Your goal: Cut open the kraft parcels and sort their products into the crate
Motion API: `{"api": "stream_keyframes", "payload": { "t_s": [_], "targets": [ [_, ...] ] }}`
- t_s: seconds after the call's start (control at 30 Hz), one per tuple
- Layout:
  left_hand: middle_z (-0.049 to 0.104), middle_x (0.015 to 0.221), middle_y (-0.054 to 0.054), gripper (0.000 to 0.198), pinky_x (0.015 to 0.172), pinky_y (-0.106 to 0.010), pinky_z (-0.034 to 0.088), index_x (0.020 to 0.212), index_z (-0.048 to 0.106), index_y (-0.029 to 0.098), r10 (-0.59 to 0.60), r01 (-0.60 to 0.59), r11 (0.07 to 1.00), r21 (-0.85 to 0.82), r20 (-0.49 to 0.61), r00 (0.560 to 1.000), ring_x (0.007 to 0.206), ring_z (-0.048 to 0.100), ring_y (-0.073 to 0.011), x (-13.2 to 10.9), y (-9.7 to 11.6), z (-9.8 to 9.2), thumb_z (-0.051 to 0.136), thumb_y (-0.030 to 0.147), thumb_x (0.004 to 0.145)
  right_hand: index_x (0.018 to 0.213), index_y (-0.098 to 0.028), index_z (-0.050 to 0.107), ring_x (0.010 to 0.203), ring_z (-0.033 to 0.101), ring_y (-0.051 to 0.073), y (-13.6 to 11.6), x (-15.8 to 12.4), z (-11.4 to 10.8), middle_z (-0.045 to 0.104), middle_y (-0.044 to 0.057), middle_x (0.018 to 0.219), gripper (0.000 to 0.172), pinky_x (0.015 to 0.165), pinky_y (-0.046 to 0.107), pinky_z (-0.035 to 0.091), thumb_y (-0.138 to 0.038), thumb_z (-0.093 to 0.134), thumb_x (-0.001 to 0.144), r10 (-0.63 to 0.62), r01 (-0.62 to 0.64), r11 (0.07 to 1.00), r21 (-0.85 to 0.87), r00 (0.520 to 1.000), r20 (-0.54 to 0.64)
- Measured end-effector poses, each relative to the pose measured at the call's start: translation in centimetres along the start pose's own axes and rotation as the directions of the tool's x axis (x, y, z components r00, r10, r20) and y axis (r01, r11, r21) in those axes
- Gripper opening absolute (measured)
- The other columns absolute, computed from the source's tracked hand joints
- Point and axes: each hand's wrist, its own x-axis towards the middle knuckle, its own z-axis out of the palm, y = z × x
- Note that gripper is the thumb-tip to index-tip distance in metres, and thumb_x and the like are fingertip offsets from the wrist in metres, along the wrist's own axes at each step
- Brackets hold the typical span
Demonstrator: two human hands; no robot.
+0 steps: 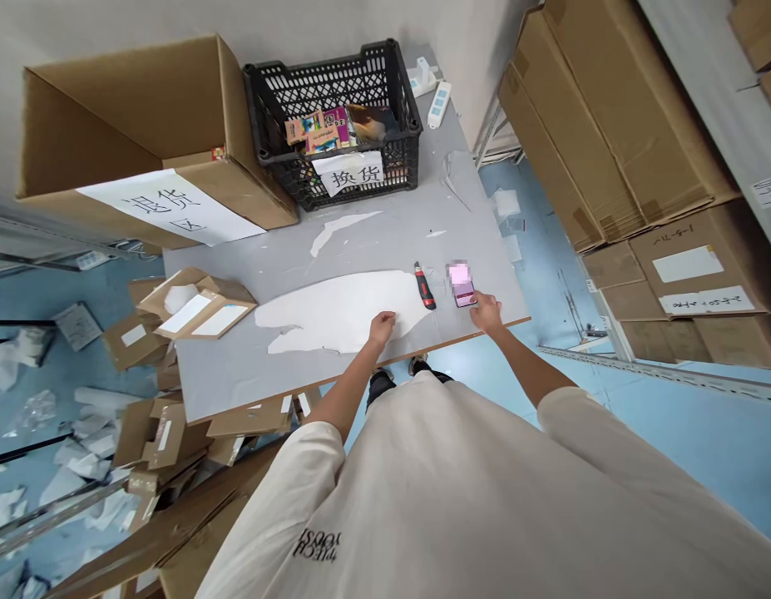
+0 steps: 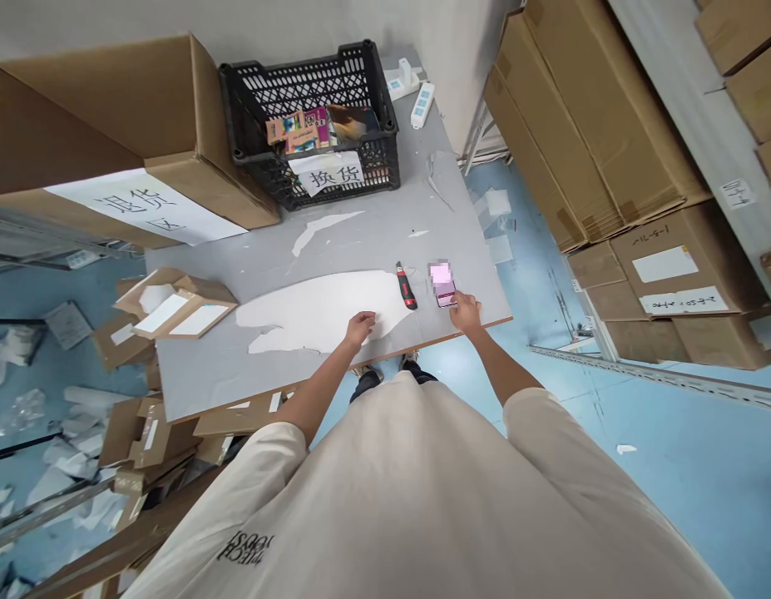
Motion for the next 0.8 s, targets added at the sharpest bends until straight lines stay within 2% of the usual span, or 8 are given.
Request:
{"api": "stream_keyframes", "payload": {
  "t_s": [0.23, 0.43, 0.67, 0.8],
  "targets": [
    [0.077, 0.099, -0.007, 0.018, 0.085, -0.037, 0.057, 0.096, 0.074, 0.022, 0.0, 0.0, 1.0, -0.008, -0.009, 1.0, 0.093, 0.07, -0.0228, -0.1, -0.1, -0.4, 0.076, 0.024, 0.078, 0.126, -0.026, 0.071, 0.135, 0.051, 0.043, -0.2, 1.1, -0.6, 0.076, 0.015, 0.131, 0.045, 0.11, 0.06, 0.041, -0.018, 0.058, 0.083, -0.027, 0.027, 1.0, 0.015, 1.0, -0.013],
    [0.077, 0.099, -0.008, 0.019, 0.092, -0.039, 0.058, 0.095, 0.075, 0.023, -0.014, 0.014, 1.0, -0.005, -0.033, 0.999, 0.1, 0.07, -0.0242, 0.0, -0.8, -0.8, 0.076, 0.028, 0.077, 0.127, -0.026, 0.07, 0.14, 0.049, 0.042, -0.5, 2.4, -0.6, 0.07, 0.014, 0.15, 0.043, 0.114, 0.06, 0.04, -0.019, 0.057, 0.087, -0.034, 0.034, 0.999, -0.013, 0.999, 0.0],
    [0.079, 0.107, -0.01, 0.02, 0.094, -0.04, 0.058, 0.097, 0.076, 0.023, -0.045, 0.045, 0.999, -0.01, -0.042, 0.998, 0.103, 0.07, -0.0255, 0.3, -1.7, -0.4, 0.077, 0.029, 0.078, 0.146, -0.025, 0.065, 0.146, 0.046, 0.041, -1.0, 4.1, -0.8, 0.071, 0.014, 0.148, 0.059, 0.118, 0.061, 0.037, -0.019, 0.056, 0.088, -0.074, 0.074, 0.997, 0.002, 0.997, 0.034],
    [0.079, 0.114, -0.011, 0.019, 0.095, -0.039, 0.057, 0.099, 0.076, 0.023, -0.058, 0.057, 0.998, -0.011, -0.046, 0.997, 0.106, 0.07, -0.0255, 0.5, -2.1, -0.1, 0.077, 0.029, 0.081, 0.145, -0.025, 0.067, 0.149, 0.043, 0.041, -1.2, 5.3, -0.9, 0.07, 0.014, 0.152, 0.059, 0.122, 0.065, 0.033, -0.019, 0.058, 0.087, -0.115, 0.115, 0.993, 0.027, 0.993, 0.023]
  ]
}}
